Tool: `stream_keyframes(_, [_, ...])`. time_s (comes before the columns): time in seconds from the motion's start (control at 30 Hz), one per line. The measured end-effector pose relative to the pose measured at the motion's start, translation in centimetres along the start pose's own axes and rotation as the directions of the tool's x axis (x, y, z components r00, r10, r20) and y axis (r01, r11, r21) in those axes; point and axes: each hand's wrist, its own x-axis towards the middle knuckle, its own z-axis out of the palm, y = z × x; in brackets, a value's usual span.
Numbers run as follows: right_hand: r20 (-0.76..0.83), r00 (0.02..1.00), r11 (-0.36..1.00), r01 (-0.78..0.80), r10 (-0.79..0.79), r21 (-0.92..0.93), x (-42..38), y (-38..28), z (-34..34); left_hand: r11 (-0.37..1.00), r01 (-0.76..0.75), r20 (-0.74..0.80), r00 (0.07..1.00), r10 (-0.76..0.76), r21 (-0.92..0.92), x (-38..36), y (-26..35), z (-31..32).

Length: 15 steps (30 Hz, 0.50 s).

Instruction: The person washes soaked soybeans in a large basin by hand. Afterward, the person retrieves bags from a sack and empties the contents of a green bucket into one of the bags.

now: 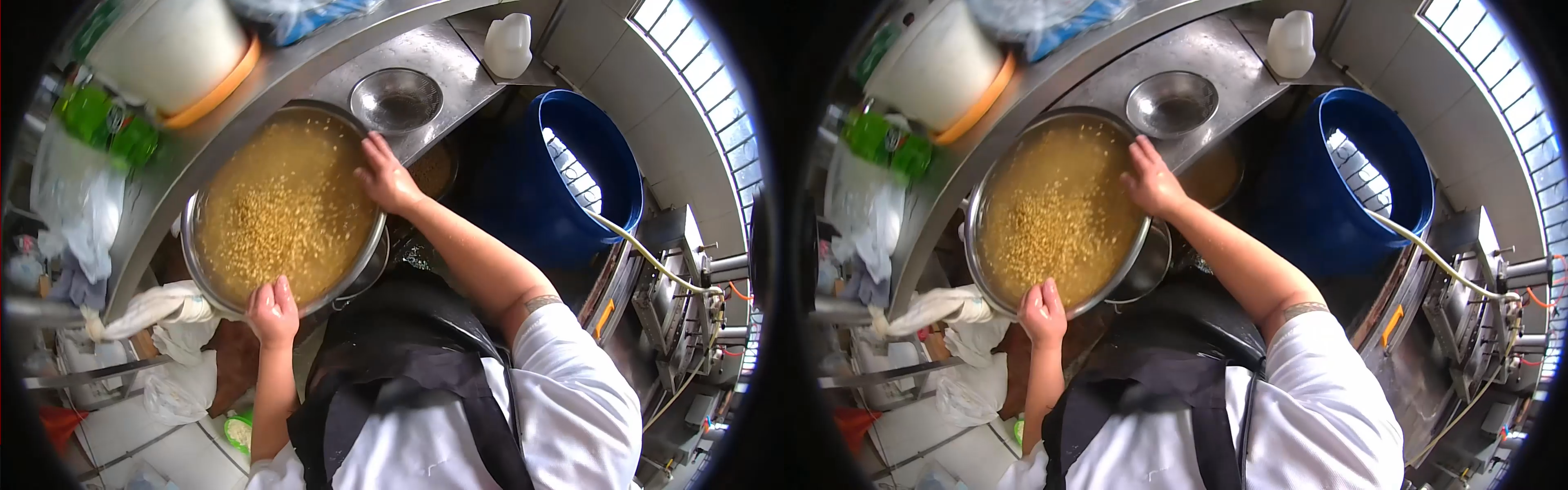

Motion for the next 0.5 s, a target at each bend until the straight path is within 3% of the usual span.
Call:
stream_keyframes(0.07, [-0.026,0.975,0.975,-0.219,0.219,0.028,-1.6,-0.8,1.2,0.996,-0.038,0.017,0.999,0.04,-0.078,-0.5,-0.6,-0.5])
stream_keyframes(0.27, [-0.026,0.949,0.948,-0.316,0.315,-0.042,-3.7,-3.2,3.2,0.997,0.018,0.037,0.999,-0.016,-0.069,0.6,-3.9,-2.0])
stream_keyframes(0.33, [-0.012,0.954,0.924,-0.292,0.298,-0.248,-4.6,-3.0,4.7,0.996,0.067,0.059,0.996,-0.063,-0.067,1.3,-5.0,-2.6])
stream_keyframes(0.4, [-0.046,0.986,0.892,-0.166,0.162,-0.42,-6.4,-3.4,5.9,0.985,0.162,0.11,0.982,-0.154,-0.064,1.9,-6.2,-2.8])
stream_keyframes(0.47, [0.061,0.941,0.923,-0.311,0.332,-0.228,-8.1,-7.5,3.7,0.988,0.14,0.102,0.986,-0.132,-0.07,2.0,-7.3,-2.5])
stream_keyframes(0.5, [0.082,0.945,0.932,-0.295,0.317,-0.21,-9.3,-8.2,3.4,0.985,0.136,0.091,0.988,-0.127,-0.102,2.0,-7.6,-2.5])
